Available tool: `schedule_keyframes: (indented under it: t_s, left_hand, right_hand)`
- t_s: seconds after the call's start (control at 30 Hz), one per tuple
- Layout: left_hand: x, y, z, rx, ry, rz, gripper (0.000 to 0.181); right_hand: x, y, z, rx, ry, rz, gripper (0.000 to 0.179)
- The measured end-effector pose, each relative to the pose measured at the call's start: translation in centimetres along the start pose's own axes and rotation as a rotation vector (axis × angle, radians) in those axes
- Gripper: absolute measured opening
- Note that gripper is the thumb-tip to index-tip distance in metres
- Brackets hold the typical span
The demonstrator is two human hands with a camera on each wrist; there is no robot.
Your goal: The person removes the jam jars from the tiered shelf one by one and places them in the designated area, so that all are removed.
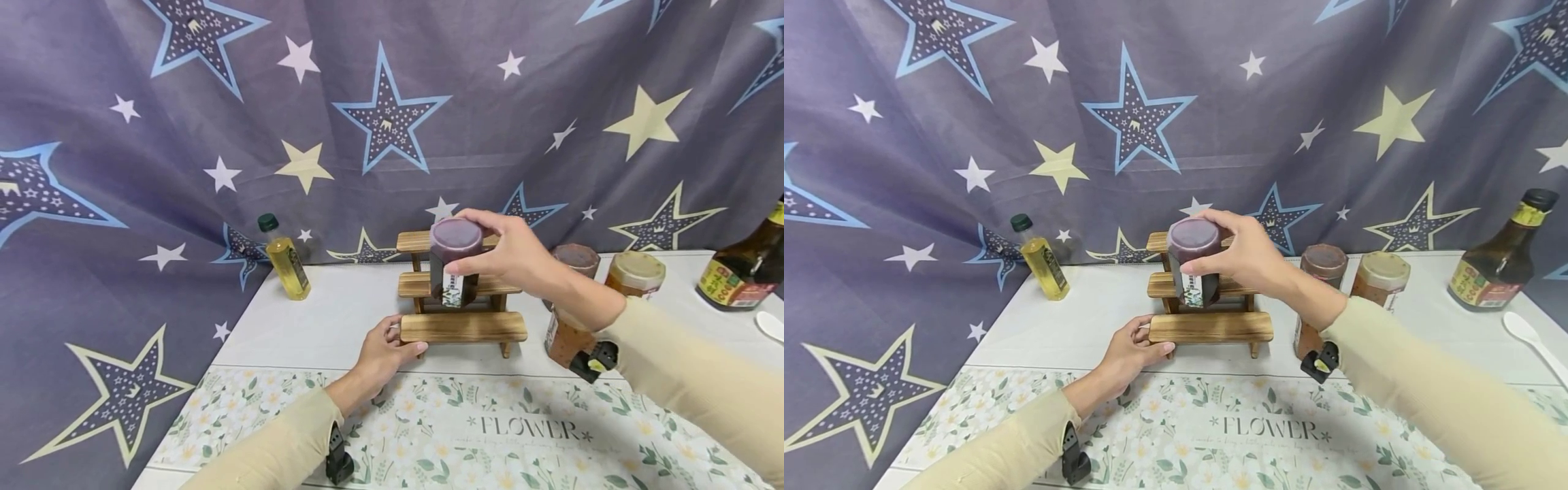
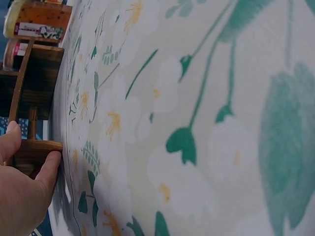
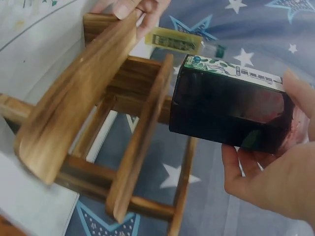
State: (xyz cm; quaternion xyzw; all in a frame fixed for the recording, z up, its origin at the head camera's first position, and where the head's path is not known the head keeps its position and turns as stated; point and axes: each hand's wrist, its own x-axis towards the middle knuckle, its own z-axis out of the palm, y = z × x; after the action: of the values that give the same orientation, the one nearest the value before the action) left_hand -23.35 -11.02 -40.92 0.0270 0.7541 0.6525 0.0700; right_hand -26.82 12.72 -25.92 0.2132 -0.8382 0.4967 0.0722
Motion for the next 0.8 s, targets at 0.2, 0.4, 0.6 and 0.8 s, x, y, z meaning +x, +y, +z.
schedule_keyframes:
  t_s: [0.2, 0.4, 0.6, 0.8]
  left_hand:
    - [0.1, -0.1, -0.1, 0.024, 0.003, -0.001, 0.074]
    - [0.2, -0.1, 0.0, 0.039, 0.016, -0.010, 0.074]
    - [0.2, -0.1, 0.0, 0.053, 0.022, -0.017, 0.073]
    - [0.2, -0.2, 0.0, 0.067, 0.024, -0.014, 0.073]
  right_hand:
    - [-0.7, -0.5, -2.5, 0.005, 0.023, 0.022, 0.065]
    - [-1.6, -0.6, -4.5, -0.051, 0.052, 0.028, 0.065]
    - [-2.6, 0.1, -6.6, -0.101, 0.086, 0.067, 0.066]
    - [-3.5, 0.7, -9.0, -0.114, 0.134, 0.105, 0.068]
